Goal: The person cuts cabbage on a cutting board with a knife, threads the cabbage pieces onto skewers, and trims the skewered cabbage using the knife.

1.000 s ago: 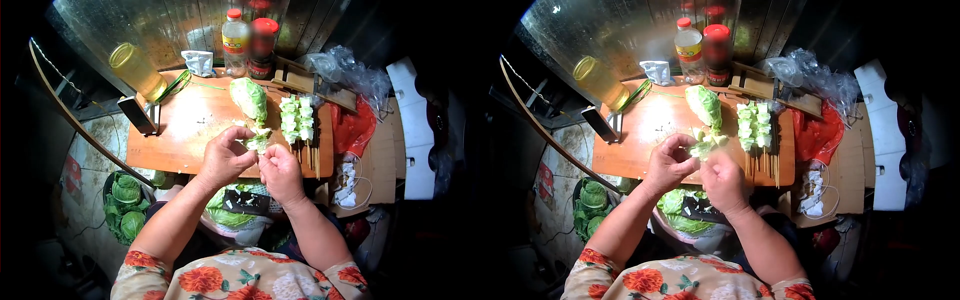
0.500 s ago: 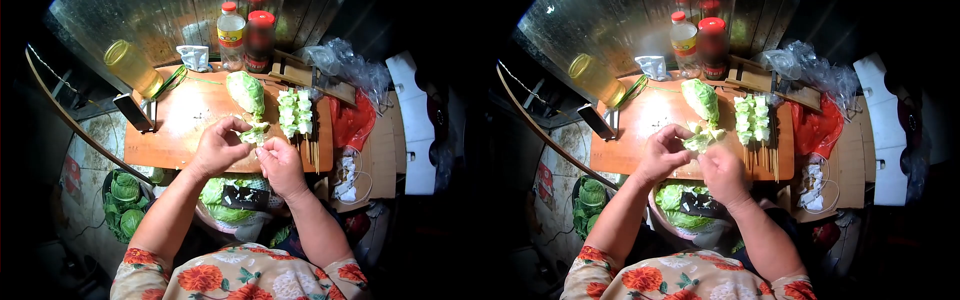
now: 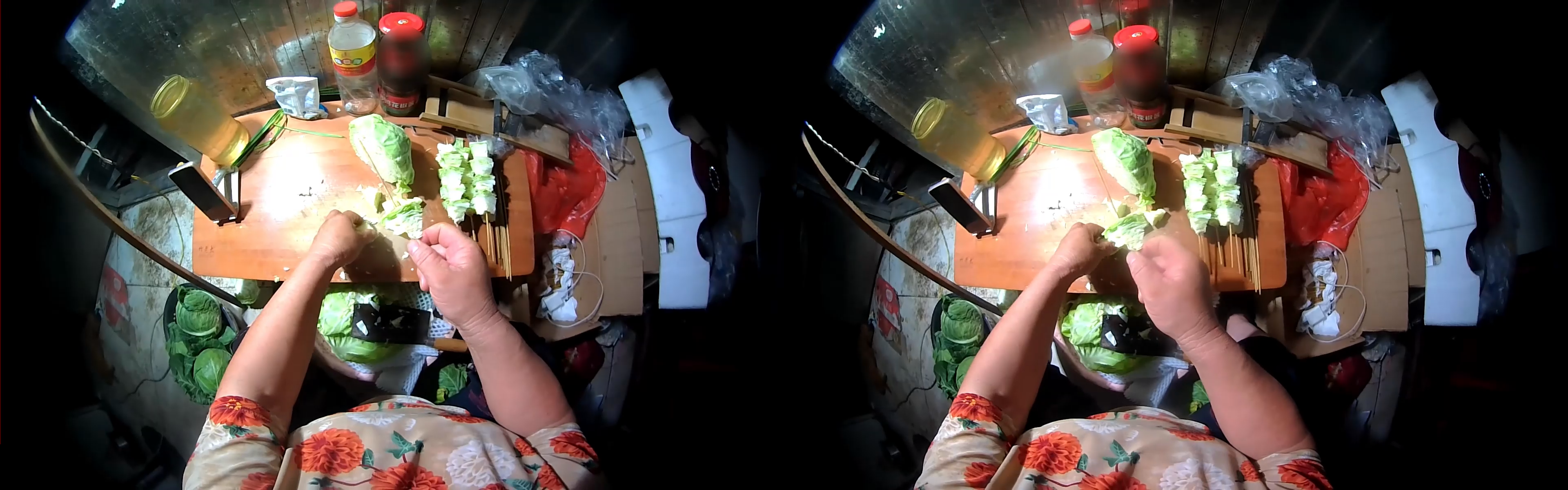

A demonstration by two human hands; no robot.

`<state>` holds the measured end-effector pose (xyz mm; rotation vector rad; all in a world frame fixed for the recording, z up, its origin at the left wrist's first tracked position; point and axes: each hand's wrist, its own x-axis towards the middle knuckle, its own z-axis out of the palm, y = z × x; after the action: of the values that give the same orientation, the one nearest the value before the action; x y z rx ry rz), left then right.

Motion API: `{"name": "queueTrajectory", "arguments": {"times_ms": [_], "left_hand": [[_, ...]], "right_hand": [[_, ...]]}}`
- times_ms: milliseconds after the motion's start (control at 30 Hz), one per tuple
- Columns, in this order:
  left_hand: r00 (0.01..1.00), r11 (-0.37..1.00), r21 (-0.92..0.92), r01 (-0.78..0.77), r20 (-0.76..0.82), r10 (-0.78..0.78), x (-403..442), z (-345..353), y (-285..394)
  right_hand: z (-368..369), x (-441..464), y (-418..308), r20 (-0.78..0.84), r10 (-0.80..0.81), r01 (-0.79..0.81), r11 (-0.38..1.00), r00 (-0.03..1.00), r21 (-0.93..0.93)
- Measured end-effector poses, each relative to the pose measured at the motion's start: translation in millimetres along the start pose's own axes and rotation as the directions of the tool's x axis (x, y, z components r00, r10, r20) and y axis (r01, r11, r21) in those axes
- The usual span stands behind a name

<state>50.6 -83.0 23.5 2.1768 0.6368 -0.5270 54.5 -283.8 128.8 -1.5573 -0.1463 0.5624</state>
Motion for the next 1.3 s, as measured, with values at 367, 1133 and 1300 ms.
{"name": "queueTrajectory", "arguments": {"times_ms": [367,1133,1300], "left_hand": [[0.977,0.992,-0.022,-0.125,-0.178,0.119,-12.8,0.6,2.6],[0.955,0.119,-0.949,-0.293,-0.297,-0.012,-36.3,-71.6,10.3],[0.894,0.29,-0.856,-0.428,-0.447,0.001,-40.8,-67.6,18.9]], "right_hand": [[-0.8,-6.4,-2.3,0.092,0.005,-0.003,1.0,0.996,-0.031],[4.3,-16.7,-9.3,0.245,0.09,-0.057,0.989,0.965,-0.138],[4.8,-15.7,0.1,0.231,0.064,-0.029,0.988,0.971,-0.153]]}}
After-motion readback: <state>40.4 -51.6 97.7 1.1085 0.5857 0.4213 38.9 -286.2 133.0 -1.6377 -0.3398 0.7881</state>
